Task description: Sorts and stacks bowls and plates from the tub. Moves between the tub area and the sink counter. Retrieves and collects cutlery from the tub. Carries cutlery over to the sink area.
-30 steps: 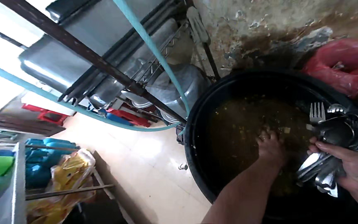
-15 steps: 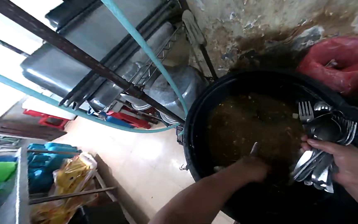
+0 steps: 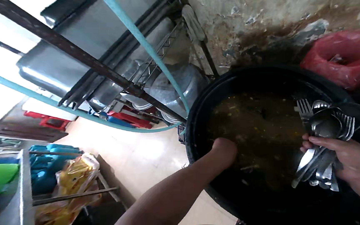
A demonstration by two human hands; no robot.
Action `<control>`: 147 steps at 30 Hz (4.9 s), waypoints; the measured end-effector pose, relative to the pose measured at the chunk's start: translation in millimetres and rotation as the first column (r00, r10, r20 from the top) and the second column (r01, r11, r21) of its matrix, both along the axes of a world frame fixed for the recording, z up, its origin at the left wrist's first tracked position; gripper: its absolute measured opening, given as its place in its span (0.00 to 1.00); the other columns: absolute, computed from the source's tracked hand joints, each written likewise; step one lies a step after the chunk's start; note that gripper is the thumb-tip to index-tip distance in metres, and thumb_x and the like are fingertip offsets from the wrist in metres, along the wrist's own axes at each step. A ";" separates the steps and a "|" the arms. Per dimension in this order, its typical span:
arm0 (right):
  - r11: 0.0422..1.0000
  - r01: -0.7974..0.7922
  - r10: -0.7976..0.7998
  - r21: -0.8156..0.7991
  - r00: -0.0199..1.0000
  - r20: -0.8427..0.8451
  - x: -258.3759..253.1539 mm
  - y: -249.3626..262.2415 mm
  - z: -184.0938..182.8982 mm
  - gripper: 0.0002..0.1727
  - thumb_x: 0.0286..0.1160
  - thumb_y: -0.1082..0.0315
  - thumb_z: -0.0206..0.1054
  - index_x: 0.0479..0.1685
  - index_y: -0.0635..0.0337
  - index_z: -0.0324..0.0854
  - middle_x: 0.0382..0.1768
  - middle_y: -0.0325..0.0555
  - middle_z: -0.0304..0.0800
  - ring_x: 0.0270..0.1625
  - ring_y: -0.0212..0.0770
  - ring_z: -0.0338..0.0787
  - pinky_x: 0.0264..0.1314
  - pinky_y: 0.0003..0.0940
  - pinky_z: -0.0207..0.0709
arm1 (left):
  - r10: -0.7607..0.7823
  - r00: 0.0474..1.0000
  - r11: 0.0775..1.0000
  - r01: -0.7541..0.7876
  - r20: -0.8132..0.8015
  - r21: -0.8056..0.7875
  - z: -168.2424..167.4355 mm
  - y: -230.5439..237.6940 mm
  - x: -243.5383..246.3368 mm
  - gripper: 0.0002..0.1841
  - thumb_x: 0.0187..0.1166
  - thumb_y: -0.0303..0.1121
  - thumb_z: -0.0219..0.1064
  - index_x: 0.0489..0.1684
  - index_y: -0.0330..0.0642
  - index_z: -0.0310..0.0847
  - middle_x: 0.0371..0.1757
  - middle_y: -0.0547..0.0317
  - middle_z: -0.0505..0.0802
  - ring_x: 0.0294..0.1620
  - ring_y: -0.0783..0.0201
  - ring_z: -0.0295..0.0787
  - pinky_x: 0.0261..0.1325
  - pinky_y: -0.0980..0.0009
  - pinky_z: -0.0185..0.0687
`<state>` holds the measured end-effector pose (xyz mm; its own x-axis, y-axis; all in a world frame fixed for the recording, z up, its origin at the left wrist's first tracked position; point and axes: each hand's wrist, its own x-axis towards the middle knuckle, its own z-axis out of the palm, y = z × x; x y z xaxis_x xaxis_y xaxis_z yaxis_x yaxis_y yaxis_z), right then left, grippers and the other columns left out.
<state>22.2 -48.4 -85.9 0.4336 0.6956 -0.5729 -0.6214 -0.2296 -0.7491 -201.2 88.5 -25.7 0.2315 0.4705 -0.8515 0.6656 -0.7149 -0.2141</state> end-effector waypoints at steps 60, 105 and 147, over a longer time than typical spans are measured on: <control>0.996 -0.069 0.062 -0.053 0.992 -0.112 0.5 1.8 7.1 0.10 0.78 0.76 0.51 0.47 0.65 0.79 0.34 0.50 0.91 0.32 0.43 0.93 0.36 0.36 0.91 | 0.224 0.969 0.919 -0.174 0.108 -0.353 -74.3 -25.0 -12.9 0.32 0.77 0.55 0.72 0.66 0.33 0.82 0.67 0.33 0.87 0.71 0.34 0.82 0.69 0.28 0.73; 0.996 -0.086 0.085 -0.009 0.993 -0.088 -3.5 -1.0 10.9 0.10 0.79 0.79 0.51 0.43 0.67 0.79 0.33 0.53 0.93 0.34 0.46 0.95 0.40 0.38 0.92 | 0.468 0.750 0.881 -0.354 0.467 -0.315 3.8 42.1 -8.3 0.18 0.93 0.41 0.55 0.62 0.36 0.83 0.45 0.47 0.90 0.41 0.58 0.88 0.52 0.58 0.85; 0.986 0.061 0.005 -0.156 0.921 0.390 -6.8 6.5 -1.4 0.24 0.71 0.78 0.72 0.67 0.62 0.74 0.39 0.47 0.87 0.32 0.37 0.88 0.39 0.34 0.86 | 0.337 0.881 0.940 -0.334 0.332 -0.067 -43.4 -11.6 13.1 0.21 0.87 0.45 0.59 0.71 0.45 0.82 0.68 0.43 0.88 0.69 0.40 0.85 0.65 0.35 0.81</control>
